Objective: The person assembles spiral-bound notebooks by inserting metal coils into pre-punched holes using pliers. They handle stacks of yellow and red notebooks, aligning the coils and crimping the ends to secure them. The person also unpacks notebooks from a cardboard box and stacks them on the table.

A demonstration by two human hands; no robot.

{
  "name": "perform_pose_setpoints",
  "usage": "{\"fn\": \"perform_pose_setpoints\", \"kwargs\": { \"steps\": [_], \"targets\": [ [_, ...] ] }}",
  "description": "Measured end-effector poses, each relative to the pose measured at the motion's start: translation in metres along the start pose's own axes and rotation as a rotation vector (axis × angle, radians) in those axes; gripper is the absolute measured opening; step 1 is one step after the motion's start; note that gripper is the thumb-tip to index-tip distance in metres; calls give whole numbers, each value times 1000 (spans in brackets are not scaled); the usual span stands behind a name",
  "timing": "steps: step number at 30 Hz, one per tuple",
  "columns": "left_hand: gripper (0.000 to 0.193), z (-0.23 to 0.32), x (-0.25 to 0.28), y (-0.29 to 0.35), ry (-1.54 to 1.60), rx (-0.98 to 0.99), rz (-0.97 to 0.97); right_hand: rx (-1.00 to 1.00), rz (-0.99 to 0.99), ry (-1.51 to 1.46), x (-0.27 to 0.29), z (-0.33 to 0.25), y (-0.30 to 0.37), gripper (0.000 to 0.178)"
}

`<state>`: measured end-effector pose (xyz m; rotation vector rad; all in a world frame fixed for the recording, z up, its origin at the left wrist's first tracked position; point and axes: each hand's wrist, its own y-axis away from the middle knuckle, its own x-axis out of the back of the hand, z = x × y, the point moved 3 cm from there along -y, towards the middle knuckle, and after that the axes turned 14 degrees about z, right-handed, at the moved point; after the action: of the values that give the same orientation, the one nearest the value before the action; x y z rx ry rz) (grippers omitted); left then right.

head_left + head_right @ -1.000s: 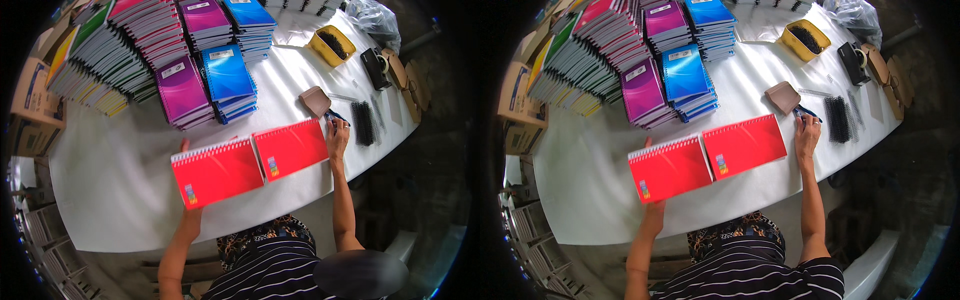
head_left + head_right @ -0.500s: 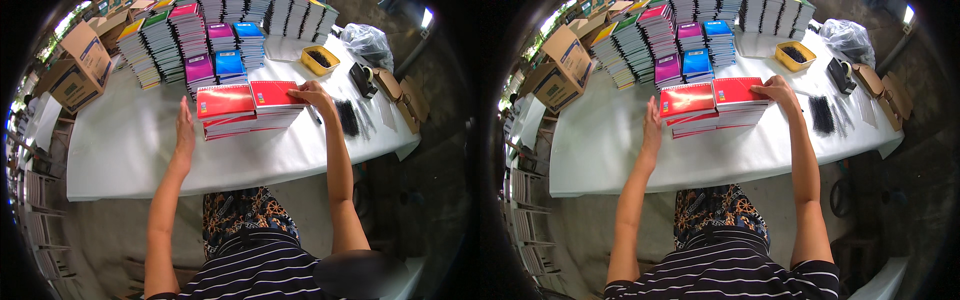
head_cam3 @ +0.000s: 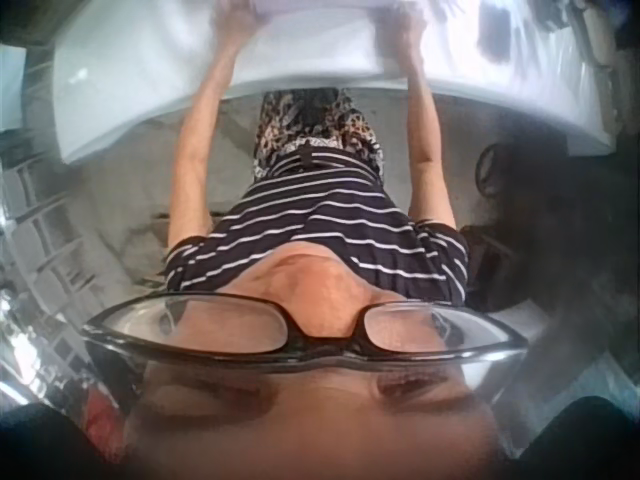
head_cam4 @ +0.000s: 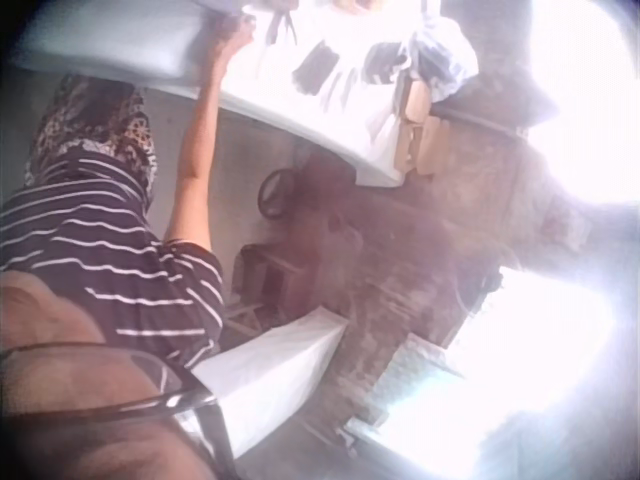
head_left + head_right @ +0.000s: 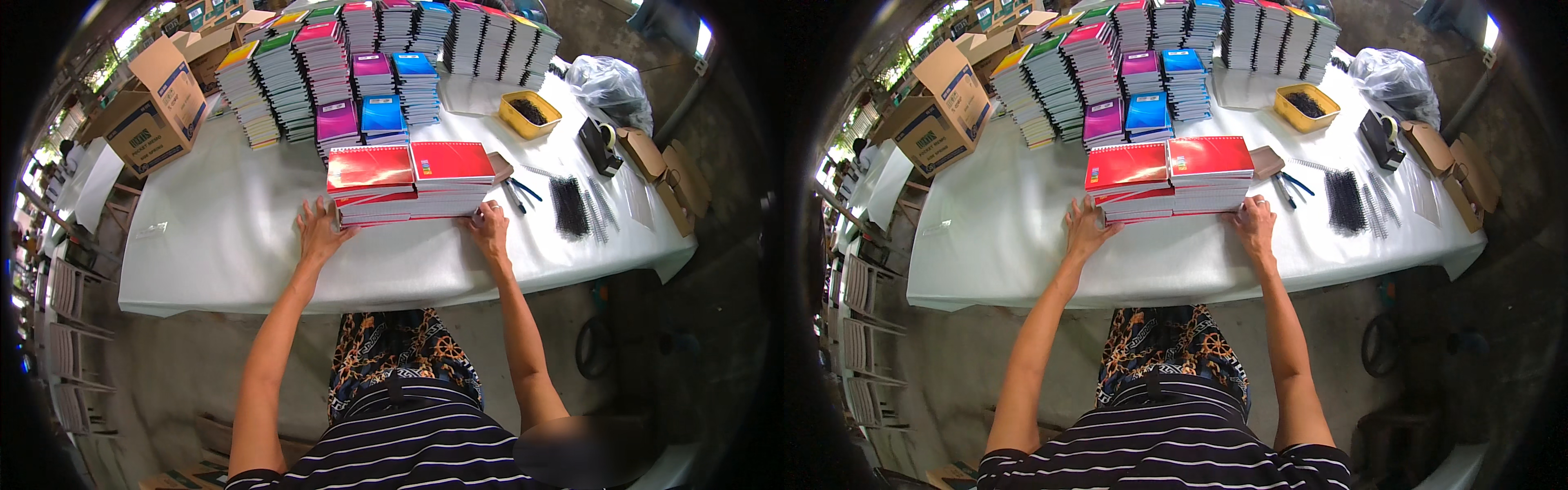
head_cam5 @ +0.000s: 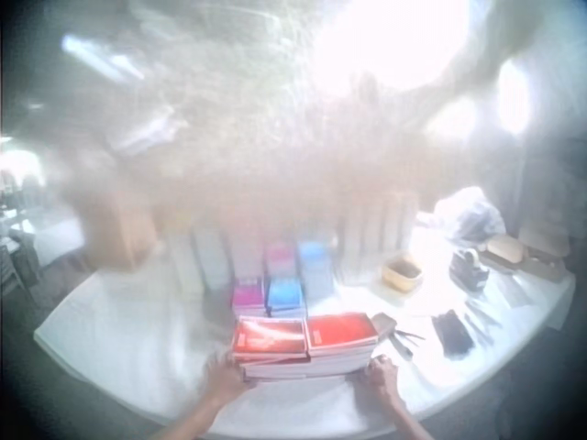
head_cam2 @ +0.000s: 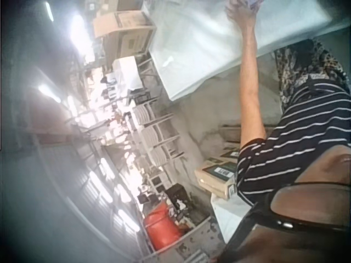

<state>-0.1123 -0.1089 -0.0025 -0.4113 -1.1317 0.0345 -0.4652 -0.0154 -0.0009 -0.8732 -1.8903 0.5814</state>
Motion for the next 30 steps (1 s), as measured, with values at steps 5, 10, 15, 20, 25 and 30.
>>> {"fn": "perform_pose_setpoints", "kwargs": {
  "steps": [5, 10, 15, 20, 25, 30],
  "targets": [
    [62, 6, 3, 2, 9, -51, 92, -26, -42, -266, -20, 0, -19, 33],
    [66, 1, -6, -16, -71, -36, 47, 7, -25, -232, -40, 3, -35, 30],
    [68, -3, -8, -32, -39, -32, 19, 9, -133, -291, -52, 16, -38, 25],
    [64, -34, -15, -37, 184, -63, 173, -373, -71, -355, -6, 63, -121, 25],
    [66, -62, 9, -29, 532, 77, 381, -451, -404, -159, 9, -46, -177, 47],
    [65, -27, 62, -6, 550, 223, 491, -407, -508, -80, 11, -23, -199, 40]
  ]
}}
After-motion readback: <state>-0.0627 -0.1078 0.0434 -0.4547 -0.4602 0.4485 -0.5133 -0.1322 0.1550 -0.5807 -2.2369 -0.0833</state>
